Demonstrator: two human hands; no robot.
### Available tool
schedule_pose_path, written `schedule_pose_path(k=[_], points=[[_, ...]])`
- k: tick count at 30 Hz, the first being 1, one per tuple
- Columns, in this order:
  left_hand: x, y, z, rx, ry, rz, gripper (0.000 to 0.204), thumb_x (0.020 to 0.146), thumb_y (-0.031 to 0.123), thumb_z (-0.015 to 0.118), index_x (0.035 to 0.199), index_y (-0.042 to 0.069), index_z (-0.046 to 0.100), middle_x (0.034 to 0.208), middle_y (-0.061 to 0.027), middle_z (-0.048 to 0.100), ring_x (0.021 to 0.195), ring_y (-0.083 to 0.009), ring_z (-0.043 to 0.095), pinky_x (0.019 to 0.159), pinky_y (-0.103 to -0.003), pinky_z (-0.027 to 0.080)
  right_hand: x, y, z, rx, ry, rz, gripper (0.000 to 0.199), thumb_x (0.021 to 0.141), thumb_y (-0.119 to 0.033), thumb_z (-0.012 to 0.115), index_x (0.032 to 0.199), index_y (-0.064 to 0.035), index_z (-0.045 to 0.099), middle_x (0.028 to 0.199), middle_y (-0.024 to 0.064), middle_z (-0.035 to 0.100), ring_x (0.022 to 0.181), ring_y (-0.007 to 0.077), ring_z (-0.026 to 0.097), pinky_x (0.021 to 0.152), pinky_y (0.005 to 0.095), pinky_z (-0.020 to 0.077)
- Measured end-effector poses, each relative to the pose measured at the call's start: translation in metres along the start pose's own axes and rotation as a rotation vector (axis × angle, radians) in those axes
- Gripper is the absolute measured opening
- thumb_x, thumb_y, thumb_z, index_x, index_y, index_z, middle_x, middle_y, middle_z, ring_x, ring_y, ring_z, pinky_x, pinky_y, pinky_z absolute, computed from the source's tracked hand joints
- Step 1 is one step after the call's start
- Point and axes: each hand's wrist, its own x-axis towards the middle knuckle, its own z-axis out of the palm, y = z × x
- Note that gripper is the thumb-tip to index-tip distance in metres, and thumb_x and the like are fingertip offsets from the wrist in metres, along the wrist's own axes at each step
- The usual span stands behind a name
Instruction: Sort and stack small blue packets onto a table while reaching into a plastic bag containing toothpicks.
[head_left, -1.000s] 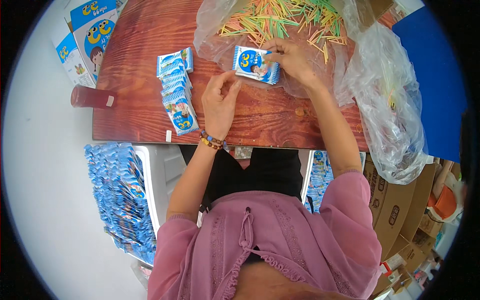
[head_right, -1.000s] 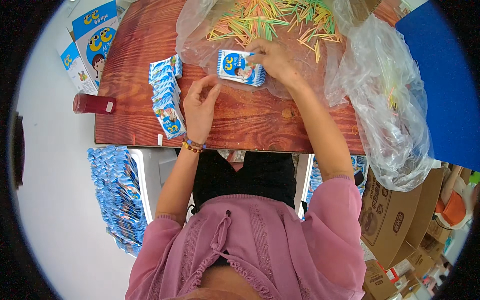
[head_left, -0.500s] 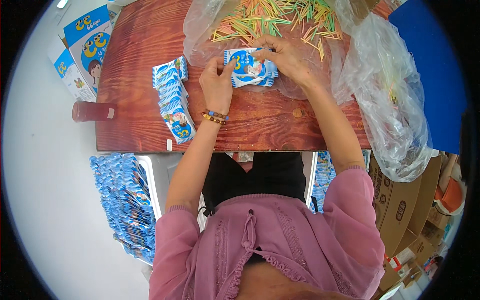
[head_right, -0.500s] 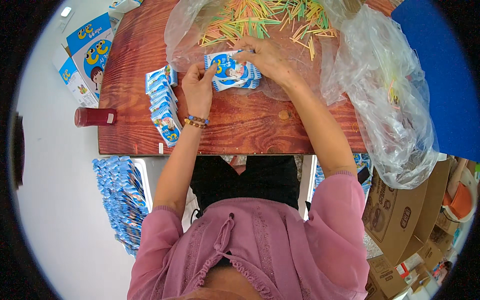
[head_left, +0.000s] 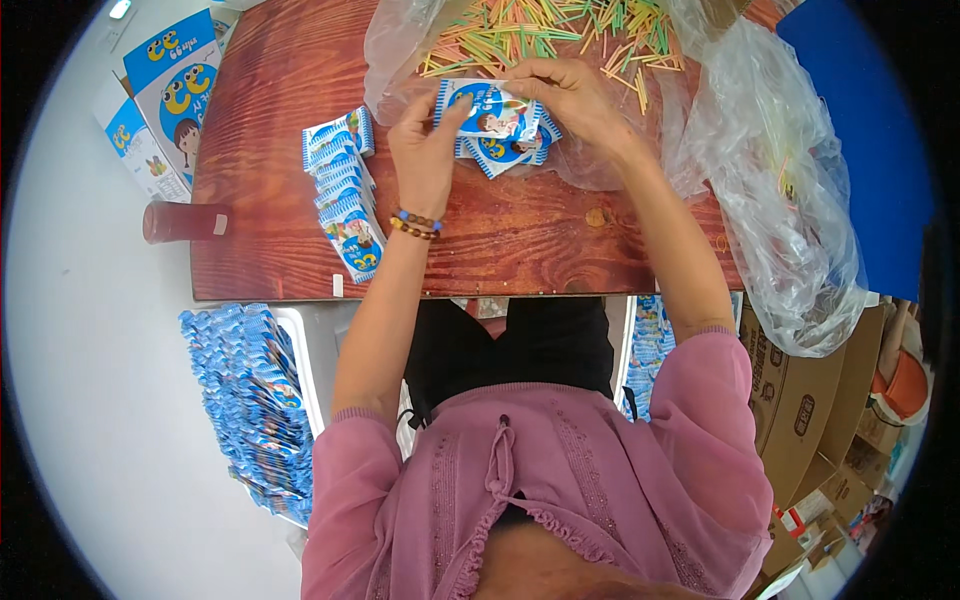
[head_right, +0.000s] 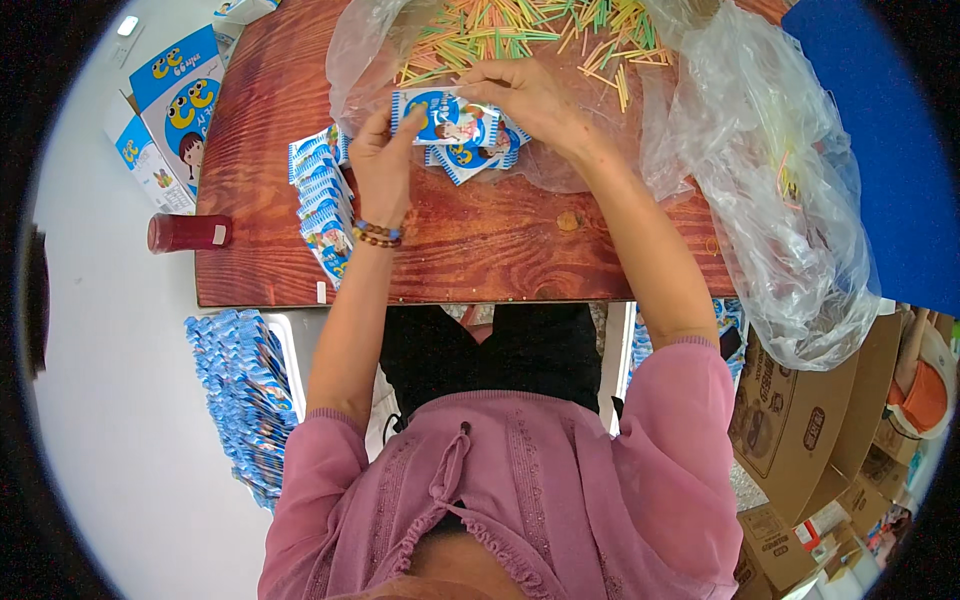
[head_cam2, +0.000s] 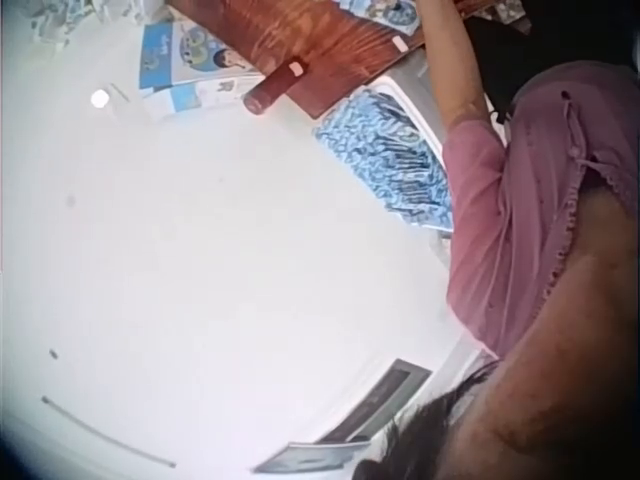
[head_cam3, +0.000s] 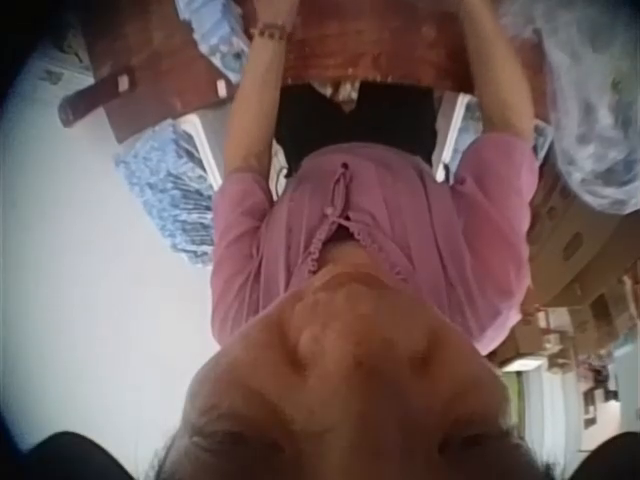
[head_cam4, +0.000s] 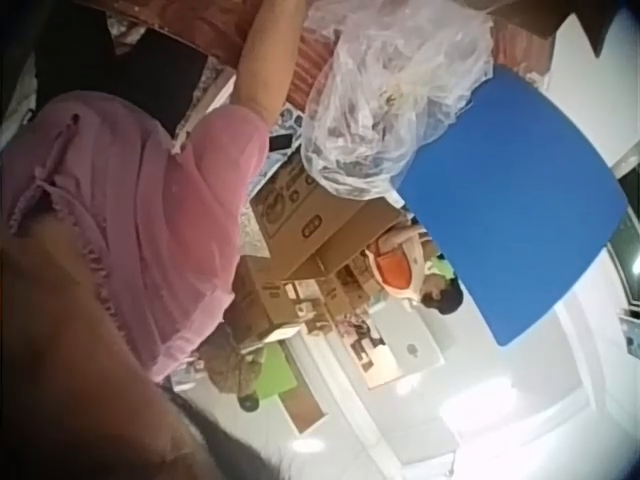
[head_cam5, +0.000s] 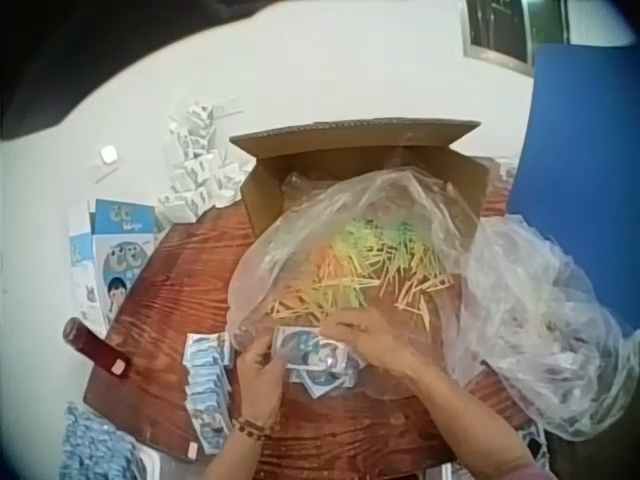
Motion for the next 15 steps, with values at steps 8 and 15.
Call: schedule_pose_path(k=[8,15], points=[[-0.027,0.022,-0.011,-0.538,0.045,-0.327,0.016,0.090,0.008,0.061,0.103,-0.001,0.064,0.098,-0.0049,0.067,0.085,-0.0105,0.062,0.077,-0.025,0.049,-0.032,-0.022,0.019,0.444,-0.055,0.263,0.022,0.086,-0.016,0.067,0.105,-0.0042,0.066,0.095,0.0030,0.068,0.085,0.0095,0.062,0.076,0.0258,0.0499],[-0.056,0.029,-0.021,-0.630,0.065,-0.454,0.015,0.091,0.011,0.060,0.101,0.000,0.064,0.101,-0.0081,0.067,0.092,-0.0133,0.063,0.082,-0.031,0.050,-0.045,-0.009,0.030,0.569,-0.052,0.258,0.019,0.087,-0.013,0.065,0.103,-0.0033,0.066,0.094,0.0025,0.067,0.088,0.0097,0.061,0.082,0.0263,0.0484]])
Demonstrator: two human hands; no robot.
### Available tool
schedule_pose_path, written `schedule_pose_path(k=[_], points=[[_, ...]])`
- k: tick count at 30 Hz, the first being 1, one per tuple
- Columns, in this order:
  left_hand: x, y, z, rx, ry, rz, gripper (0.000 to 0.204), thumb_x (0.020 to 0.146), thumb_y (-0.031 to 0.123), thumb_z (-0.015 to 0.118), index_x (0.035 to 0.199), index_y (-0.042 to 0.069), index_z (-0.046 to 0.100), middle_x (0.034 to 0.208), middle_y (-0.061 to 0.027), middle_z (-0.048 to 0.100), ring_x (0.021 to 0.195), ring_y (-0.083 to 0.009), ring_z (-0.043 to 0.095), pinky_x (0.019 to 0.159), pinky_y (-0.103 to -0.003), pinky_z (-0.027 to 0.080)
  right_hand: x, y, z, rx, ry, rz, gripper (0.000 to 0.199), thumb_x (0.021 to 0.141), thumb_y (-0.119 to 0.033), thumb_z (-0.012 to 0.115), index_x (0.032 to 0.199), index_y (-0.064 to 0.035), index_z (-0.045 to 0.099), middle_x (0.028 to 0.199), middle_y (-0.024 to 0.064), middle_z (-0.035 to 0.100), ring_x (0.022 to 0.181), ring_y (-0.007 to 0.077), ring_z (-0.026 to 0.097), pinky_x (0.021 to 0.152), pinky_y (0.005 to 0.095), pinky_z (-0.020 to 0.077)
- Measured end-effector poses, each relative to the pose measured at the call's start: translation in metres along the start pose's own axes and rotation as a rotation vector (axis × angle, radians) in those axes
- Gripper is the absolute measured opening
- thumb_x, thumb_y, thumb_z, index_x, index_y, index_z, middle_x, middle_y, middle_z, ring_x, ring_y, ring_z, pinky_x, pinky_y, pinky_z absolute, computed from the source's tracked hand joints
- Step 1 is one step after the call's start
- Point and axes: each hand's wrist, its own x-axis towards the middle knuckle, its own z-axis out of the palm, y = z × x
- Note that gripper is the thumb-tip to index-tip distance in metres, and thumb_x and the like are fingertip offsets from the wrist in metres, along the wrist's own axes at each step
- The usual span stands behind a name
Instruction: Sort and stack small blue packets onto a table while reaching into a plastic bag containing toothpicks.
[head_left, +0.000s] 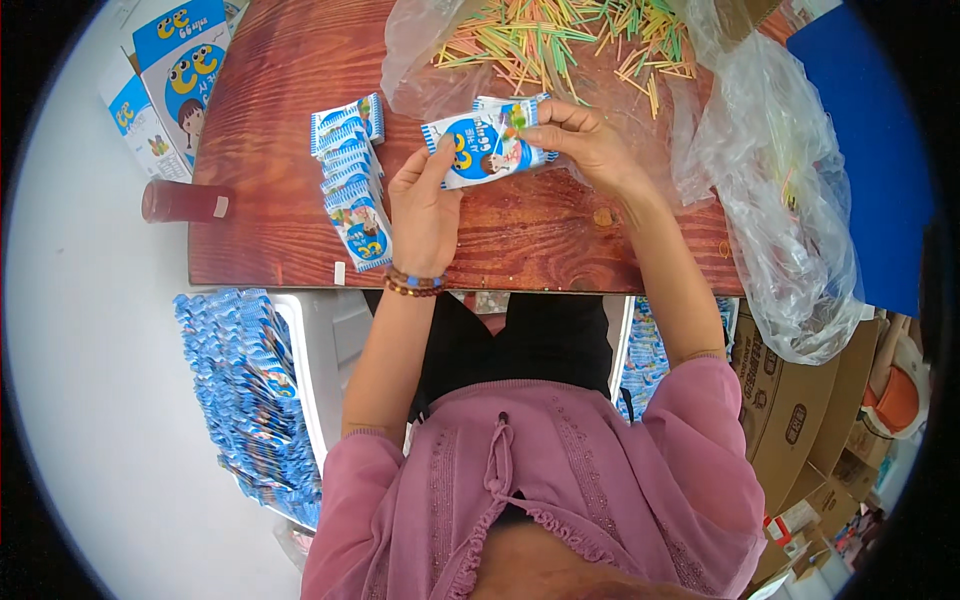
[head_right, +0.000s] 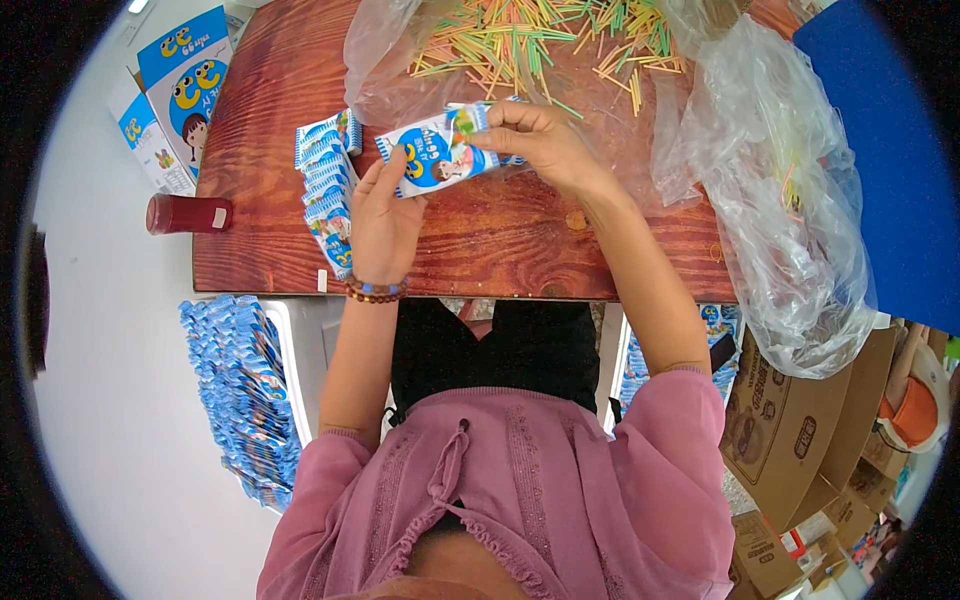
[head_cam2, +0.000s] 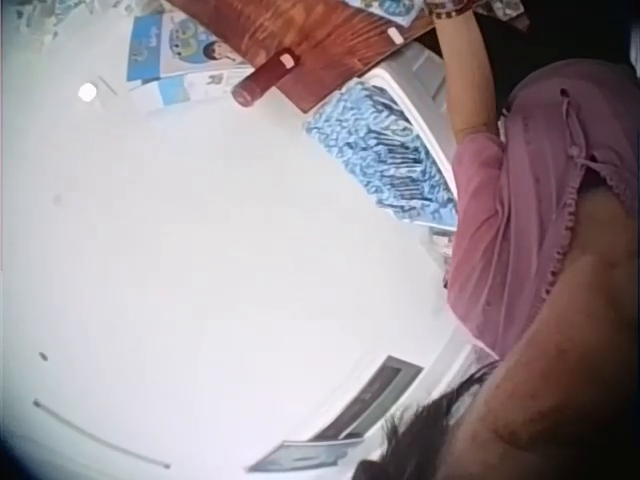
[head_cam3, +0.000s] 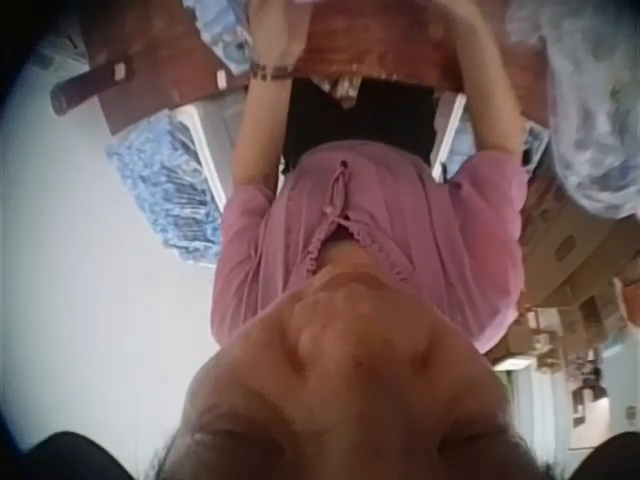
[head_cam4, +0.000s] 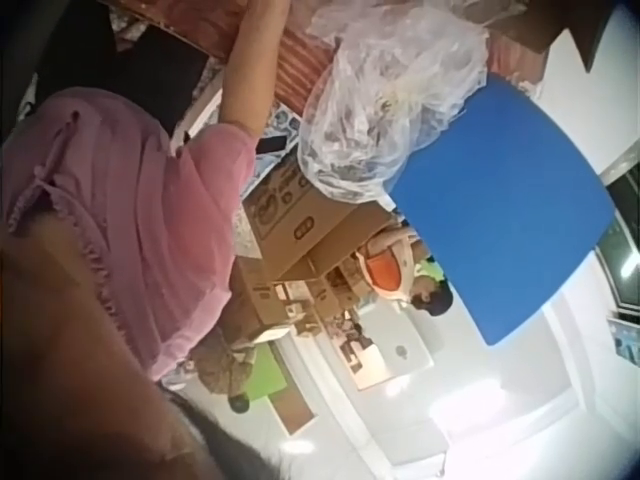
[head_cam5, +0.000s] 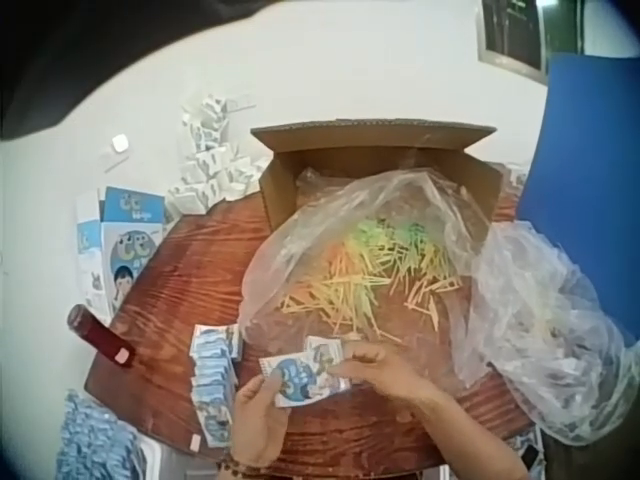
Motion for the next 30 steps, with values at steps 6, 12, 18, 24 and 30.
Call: schedule_pose_path(k=[6,12,18,24,30], points=[[-0.014,-0.009,0.001,0.090,0.065,0.146,0.015,0.089,0.007,0.063,0.101,-0.002,0.065,0.098,-0.0071,0.068,0.088,-0.0094,0.062,0.081,-0.025,0.049,-0.005,0.000,0.007,-0.211,0.032,-0.080,0.014,0.087,-0.012,0.065,0.098,-0.0032,0.067,0.093,0.0019,0.067,0.085,0.0078,0.060,0.079,0.0251,0.0479],[-0.022,-0.010,-0.003,0.363,0.057,0.230,0.016,0.087,0.004,0.064,0.101,-0.003,0.067,0.094,-0.0058,0.068,0.082,-0.0075,0.061,0.076,-0.023,0.049,-0.015,-0.009,0.015,-0.209,0.003,-0.063,0.013,0.085,-0.010,0.067,0.096,-0.0026,0.068,0.088,0.0006,0.067,0.081,0.0066,0.060,0.075,0.0240,0.0485],[-0.026,-0.013,-0.005,0.394,0.119,0.252,0.017,0.086,0.004,0.066,0.102,-0.003,0.067,0.092,-0.0052,0.069,0.080,-0.0072,0.061,0.073,-0.022,0.049,-0.019,-0.009,0.020,-0.349,0.072,-0.116,0.010,0.084,-0.012,0.069,0.087,-0.0018,0.070,0.080,-0.0010,0.065,0.075,0.0043,0.055,0.068,0.0219,0.0443],[-0.027,-0.020,-0.008,0.248,0.154,0.193,0.016,0.088,0.006,0.065,0.100,-0.003,0.067,0.093,-0.0064,0.069,0.081,-0.0087,0.062,0.074,-0.023,0.050,-0.021,0.001,0.019,-0.401,0.090,-0.100,0.015,0.086,-0.013,0.067,0.079,-0.0009,0.069,0.075,-0.0026,0.062,0.071,0.0029,0.049,0.064,0.0205,0.0396],[-0.028,-0.015,-0.013,0.012,0.143,0.028,0.018,0.091,0.016,0.062,0.096,-0.001,0.067,0.094,-0.0075,0.069,0.082,-0.0125,0.065,0.074,-0.027,0.051,-0.031,-0.009,0.009,-0.165,0.014,-0.222,0.011,0.089,-0.006,0.058,0.086,0.0004,0.067,0.084,0.0022,0.064,0.077,0.0089,0.057,0.071,0.0228,0.0455]])
